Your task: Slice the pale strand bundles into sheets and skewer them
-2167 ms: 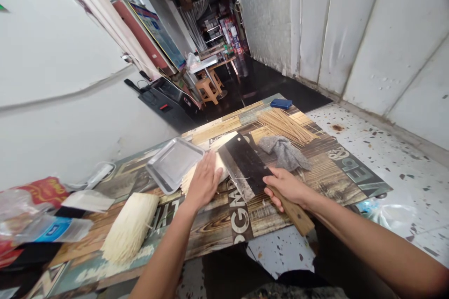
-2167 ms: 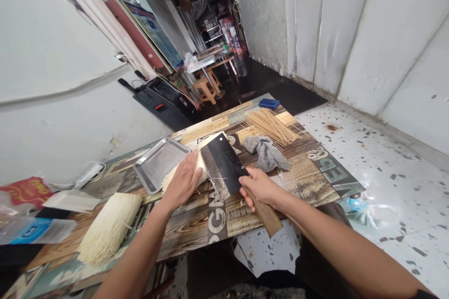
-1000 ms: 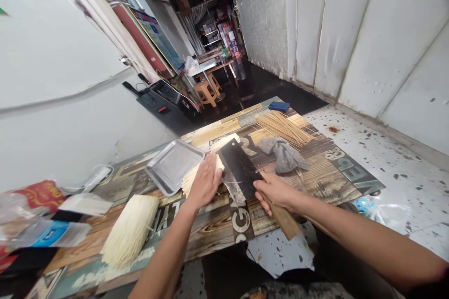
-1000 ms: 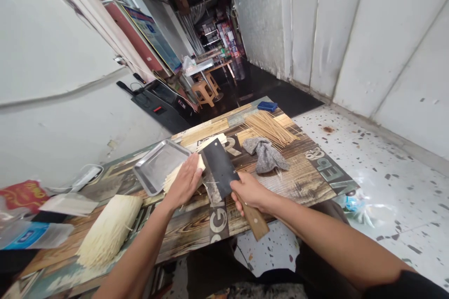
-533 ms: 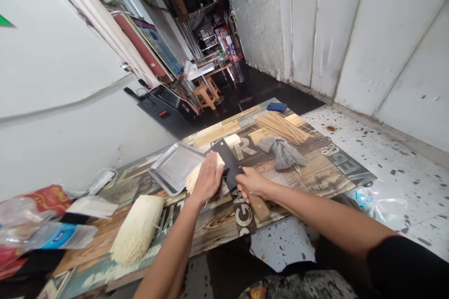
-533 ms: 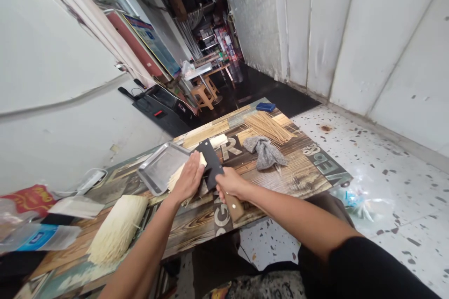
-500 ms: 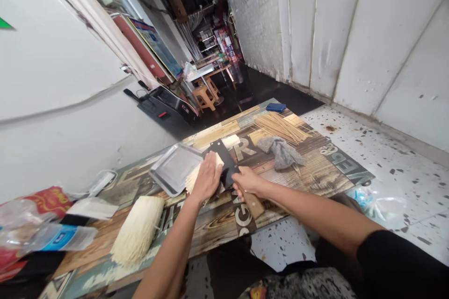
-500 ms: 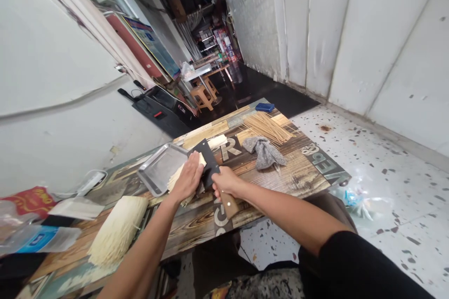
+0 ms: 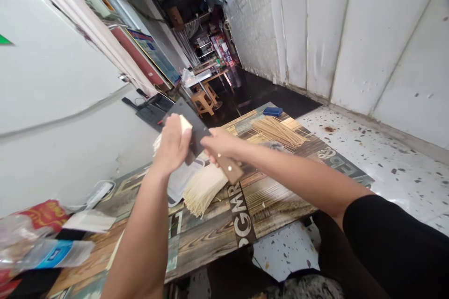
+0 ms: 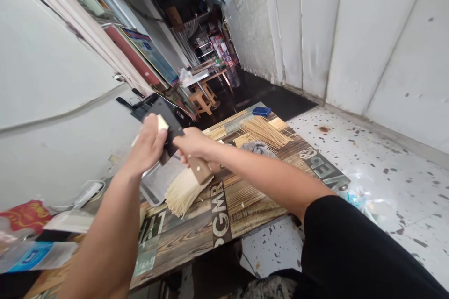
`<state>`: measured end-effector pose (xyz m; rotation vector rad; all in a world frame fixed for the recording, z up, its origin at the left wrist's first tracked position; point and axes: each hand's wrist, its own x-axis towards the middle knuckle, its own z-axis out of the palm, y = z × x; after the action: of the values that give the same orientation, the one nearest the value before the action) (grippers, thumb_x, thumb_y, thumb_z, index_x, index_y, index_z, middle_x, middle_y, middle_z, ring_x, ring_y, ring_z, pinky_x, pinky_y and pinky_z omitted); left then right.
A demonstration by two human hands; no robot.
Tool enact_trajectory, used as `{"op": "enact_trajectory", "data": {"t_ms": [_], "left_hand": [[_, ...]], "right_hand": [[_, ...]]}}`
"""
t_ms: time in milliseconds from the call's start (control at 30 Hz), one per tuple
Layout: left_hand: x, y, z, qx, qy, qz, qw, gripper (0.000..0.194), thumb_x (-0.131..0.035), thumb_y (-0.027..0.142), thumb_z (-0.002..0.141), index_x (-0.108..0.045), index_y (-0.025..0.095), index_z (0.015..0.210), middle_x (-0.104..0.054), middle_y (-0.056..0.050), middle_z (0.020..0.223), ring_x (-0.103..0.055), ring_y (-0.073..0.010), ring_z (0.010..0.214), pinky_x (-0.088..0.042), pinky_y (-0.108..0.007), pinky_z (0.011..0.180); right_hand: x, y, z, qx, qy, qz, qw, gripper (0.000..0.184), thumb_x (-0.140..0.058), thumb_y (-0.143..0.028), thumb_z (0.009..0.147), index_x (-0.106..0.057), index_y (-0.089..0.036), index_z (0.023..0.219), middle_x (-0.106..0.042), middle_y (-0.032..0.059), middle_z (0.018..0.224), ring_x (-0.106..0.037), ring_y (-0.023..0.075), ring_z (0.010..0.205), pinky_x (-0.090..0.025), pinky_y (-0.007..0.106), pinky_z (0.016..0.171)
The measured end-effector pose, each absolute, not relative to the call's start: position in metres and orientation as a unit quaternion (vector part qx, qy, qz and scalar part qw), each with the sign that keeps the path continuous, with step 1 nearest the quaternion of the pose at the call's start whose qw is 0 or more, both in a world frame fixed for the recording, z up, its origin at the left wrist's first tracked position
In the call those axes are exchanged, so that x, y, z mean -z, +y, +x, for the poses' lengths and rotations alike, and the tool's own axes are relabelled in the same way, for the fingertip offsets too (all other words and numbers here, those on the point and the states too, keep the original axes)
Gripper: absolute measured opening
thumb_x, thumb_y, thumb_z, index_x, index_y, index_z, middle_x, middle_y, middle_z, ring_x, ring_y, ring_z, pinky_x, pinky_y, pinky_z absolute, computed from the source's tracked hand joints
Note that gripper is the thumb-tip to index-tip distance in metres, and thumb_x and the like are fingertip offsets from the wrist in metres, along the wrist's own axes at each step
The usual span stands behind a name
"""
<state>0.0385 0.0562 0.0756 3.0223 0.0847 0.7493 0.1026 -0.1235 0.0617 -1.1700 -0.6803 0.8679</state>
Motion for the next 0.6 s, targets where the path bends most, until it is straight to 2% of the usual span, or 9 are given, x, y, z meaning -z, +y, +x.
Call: {"op": "enact_trajectory", "data": {"t_ms": [33, 100, 200, 267, 400, 500, 600], "left_hand": [[-0.072, 0.061, 0.06, -0.211, 0.041, 0.976, 0.022, 0.063, -0.02, 0.048, 0.096, -0.019, 0.009, 0.146, -0.023, -0.019, 0.152, -0.017, -0.0294, 0.143, -0.016, -0.051, 0.115], [-0.052, 0.066, 0.1, -0.124, 0.06, 0.989, 0.046, 0.061, -0.02, 0.045, 0.095, -0.023, 0.006, 0.142, -0.025, -0.022, 0.151, -0.016, -0.0311, 0.142, -0.015, -0.053, 0.114], [-0.009, 0.067, 0.14, -0.051, 0.02, 0.996, 0.065, 0.053, -0.023, 0.042, 0.094, -0.038, 0.008, 0.133, -0.043, -0.02, 0.14, -0.036, -0.0283, 0.133, -0.028, -0.048, 0.11], [0.017, 0.066, 0.152, -0.022, -0.005, 0.997, 0.074, 0.049, -0.025, 0.04, 0.094, -0.044, 0.01, 0.127, -0.051, -0.017, 0.134, -0.045, -0.0251, 0.127, -0.034, -0.043, 0.107], [0.048, 0.067, 0.16, 0.02, -0.012, 0.996, 0.087, 0.049, -0.025, 0.038, 0.093, -0.047, 0.009, 0.125, -0.052, -0.017, 0.133, -0.045, -0.024, 0.127, -0.034, -0.039, 0.107], [0.056, 0.067, 0.164, 0.041, 0.007, 0.995, 0.094, 0.05, -0.03, 0.041, 0.091, -0.048, 0.011, 0.127, -0.053, -0.014, 0.134, -0.046, -0.024, 0.128, -0.035, -0.037, 0.106], [0.051, 0.065, 0.158, 0.036, 0.055, 0.993, 0.098, 0.055, -0.039, 0.047, 0.088, -0.049, 0.01, 0.127, -0.053, -0.017, 0.135, -0.045, -0.0283, 0.129, -0.035, -0.041, 0.106]], "right_hand": [[-0.058, -0.119, 0.116, -0.393, -0.275, -0.531, 0.698, 0.014, -0.047, -0.011, 0.082, -0.043, -0.018, 0.07, -0.048, -0.0072, 0.044, -0.047, 0.0082, 0.034, -0.041, 0.017, 0.035], [-0.04, -0.112, 0.14, -0.401, -0.224, -0.553, 0.695, 0.017, -0.044, -0.01, 0.085, -0.043, -0.018, 0.07, -0.047, -0.007, 0.044, -0.045, 0.0077, 0.035, -0.042, 0.017, 0.036], [-0.001, -0.107, 0.164, -0.407, -0.168, -0.593, 0.674, 0.018, -0.043, -0.012, 0.09, -0.045, -0.017, 0.072, -0.046, -0.0072, 0.046, -0.045, 0.0078, 0.036, -0.044, 0.019, 0.038], [0.023, -0.105, 0.17, -0.415, -0.135, -0.614, 0.658, 0.018, -0.045, -0.017, 0.093, -0.049, -0.015, 0.076, -0.048, -0.0069, 0.051, -0.046, 0.0069, 0.039, -0.044, 0.019, 0.04], [0.046, -0.109, 0.173, -0.419, -0.094, -0.641, 0.636, 0.018, -0.05, -0.028, 0.095, -0.055, -0.013, 0.086, -0.051, -0.0063, 0.06, -0.048, 0.0054, 0.043, -0.044, 0.019, 0.043], [0.042, -0.131, 0.179, -0.39, -0.077, -0.661, 0.636, 0.01, -0.049, -0.018, 0.092, -0.051, -0.015, 0.082, -0.049, -0.0058, 0.052, -0.047, 0.0084, 0.038, -0.043, 0.021, 0.039], [0.029, -0.171, 0.183, -0.325, -0.07, -0.684, 0.65, 0.01, -0.047, -0.013, 0.088, -0.044, -0.019, 0.082, -0.045, -0.0068, 0.045, -0.045, 0.0102, 0.033, -0.039, 0.021, 0.033]]}}
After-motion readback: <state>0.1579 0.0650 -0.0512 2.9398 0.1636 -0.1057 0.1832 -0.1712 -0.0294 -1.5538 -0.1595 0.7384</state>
